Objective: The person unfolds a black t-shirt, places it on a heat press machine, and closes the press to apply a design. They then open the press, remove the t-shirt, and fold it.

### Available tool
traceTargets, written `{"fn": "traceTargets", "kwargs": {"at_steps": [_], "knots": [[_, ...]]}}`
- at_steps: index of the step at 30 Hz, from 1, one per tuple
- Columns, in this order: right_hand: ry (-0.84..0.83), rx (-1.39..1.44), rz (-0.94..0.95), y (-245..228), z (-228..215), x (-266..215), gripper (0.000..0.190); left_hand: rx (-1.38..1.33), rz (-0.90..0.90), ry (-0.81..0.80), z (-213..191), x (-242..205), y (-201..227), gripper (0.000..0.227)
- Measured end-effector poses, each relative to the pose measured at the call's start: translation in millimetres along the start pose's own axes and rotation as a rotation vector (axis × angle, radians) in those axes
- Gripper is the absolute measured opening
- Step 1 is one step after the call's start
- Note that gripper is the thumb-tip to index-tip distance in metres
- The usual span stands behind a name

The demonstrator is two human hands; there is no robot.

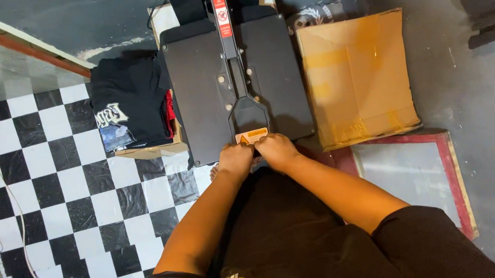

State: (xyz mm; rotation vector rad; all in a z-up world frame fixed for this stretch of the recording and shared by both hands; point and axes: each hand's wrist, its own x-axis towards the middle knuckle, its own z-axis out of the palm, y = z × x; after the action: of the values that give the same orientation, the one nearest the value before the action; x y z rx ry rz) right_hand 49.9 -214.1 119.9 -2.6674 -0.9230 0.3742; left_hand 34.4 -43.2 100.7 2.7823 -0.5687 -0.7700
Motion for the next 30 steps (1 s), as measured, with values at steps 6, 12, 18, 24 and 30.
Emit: {"fn": "traceTargets", "kwargs": {"at_steps": [6, 12, 18, 24, 30], "knots": [[-0.001, 0.066, -0.012, 3.6, -3.2, 4.1, 0.015, 0.016, -0.028, 0.008, -0.6, 3.2, -1.6, 0.018], [-0.083, 0.019, 0.052, 1.3, -2.9, 8.9, 0.019, 0.002, -0.052, -0.046, -15.0, -0.1, 2.4, 0.025], [-0.109, 0.016, 0.085, -1.8, -6.7, 8.4, 0.017, -0.032, -0.089, -0.013, -1.9, 3.0, -0.4, 0.017], [-0.047, 0.028, 0.068, -4.2, -2.6, 8.9, 0.02, -0.066, -0.103, 0.015, -2.8, 3.6, 1.0, 0.018], [-0.066, -0.015, 0.081, -3.1, -0.5, 9.0, 0.019, -0.045, -0.119, -0.004, -4.6, 1.6, 2.0, 0.017]]}}
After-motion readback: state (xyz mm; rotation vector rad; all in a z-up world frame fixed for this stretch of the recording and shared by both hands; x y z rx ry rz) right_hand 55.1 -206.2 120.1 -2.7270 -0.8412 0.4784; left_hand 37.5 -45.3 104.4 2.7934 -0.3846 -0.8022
